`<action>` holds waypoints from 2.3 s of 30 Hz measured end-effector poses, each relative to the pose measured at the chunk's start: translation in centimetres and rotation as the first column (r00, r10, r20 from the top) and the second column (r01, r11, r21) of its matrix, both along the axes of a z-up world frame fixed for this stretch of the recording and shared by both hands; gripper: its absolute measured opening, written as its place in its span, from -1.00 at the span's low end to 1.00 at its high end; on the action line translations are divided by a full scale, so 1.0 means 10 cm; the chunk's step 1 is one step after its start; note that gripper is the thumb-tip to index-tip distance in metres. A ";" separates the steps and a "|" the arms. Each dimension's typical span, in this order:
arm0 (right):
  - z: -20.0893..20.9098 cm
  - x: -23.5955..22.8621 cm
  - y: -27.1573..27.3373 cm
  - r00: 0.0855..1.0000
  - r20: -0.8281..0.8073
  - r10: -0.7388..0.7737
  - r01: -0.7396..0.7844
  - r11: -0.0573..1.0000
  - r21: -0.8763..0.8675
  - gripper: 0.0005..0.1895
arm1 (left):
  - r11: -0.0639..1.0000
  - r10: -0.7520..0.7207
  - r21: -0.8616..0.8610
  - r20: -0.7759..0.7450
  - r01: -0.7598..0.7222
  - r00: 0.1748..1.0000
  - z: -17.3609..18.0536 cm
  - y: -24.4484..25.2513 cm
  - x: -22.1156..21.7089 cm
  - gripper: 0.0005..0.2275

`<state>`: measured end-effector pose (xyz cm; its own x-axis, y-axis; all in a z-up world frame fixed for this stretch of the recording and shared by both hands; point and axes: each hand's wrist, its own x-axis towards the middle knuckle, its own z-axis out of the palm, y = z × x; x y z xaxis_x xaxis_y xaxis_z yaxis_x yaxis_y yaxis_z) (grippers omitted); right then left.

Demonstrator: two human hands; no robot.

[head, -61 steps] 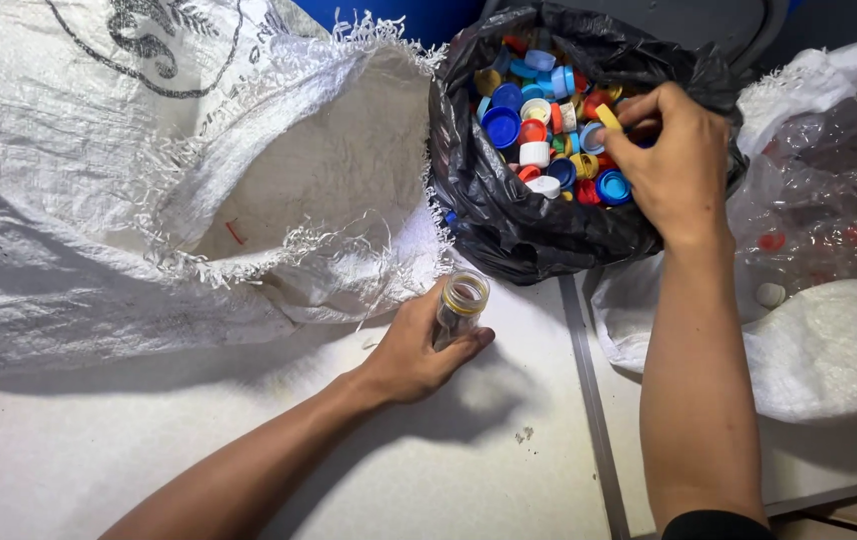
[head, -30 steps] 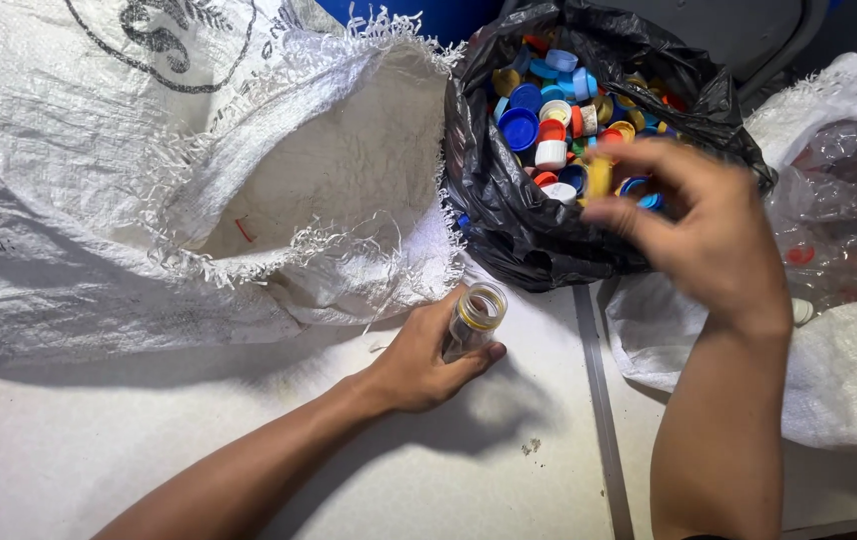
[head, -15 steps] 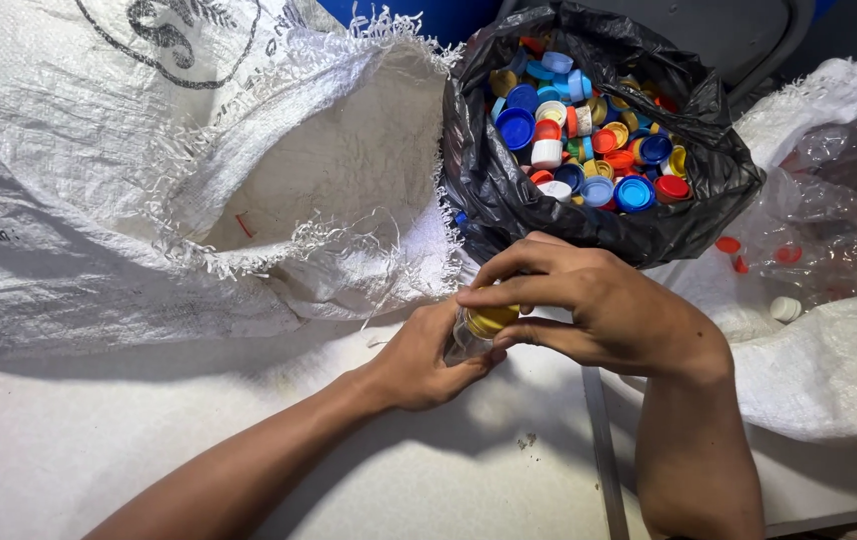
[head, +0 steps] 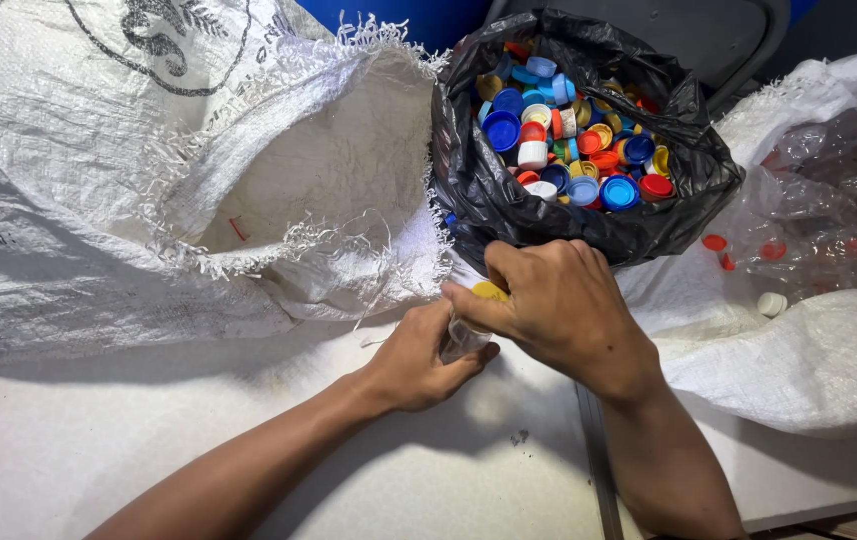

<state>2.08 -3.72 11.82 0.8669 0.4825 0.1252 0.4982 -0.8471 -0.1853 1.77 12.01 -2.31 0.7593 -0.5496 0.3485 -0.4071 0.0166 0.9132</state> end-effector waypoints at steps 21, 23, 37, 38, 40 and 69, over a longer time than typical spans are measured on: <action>0.09 0.03 -0.29 0.925 -0.267 0.268 -0.205 0.948 0.243 -0.52 | 0.993 -0.089 -0.079 0.010 0.090 0.996 0.10 0.07 0.02 -0.67; 0.00 0.07 -0.25 0.924 -0.244 0.293 -0.229 0.939 0.259 -0.53 | 0.978 -0.153 -0.141 0.010 0.153 0.988 0.05 0.07 0.06 -0.68; -0.23 0.02 0.09 0.996 0.086 0.004 -0.015 0.991 0.130 -0.84 | 0.985 0.159 0.071 -0.031 -0.157 0.987 0.04 -0.03 -0.03 -0.75; -0.25 0.01 0.12 0.997 0.082 0.003 -0.014 0.991 0.131 -0.84 | 0.985 0.159 0.072 -0.035 -0.156 0.987 0.08 -0.03 -0.05 -0.75; -0.27 0.00 0.17 0.976 0.147 -0.162 0.148 0.984 0.100 -0.84 | 0.937 0.335 0.065 0.112 -0.344 0.935 0.17 -0.04 -0.08 -0.70; -0.05 0.08 -0.09 0.976 0.058 0.209 -0.217 0.934 0.282 -0.78 | 0.796 -0.560 -0.039 -0.427 0.604 0.710 0.14 0.34 0.39 -0.81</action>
<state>2.88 -4.64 11.32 0.7418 0.5964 0.3066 0.6696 -0.6339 -0.3871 5.64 15.45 -0.95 0.3332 -0.9428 0.0119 0.0511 0.0307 0.9982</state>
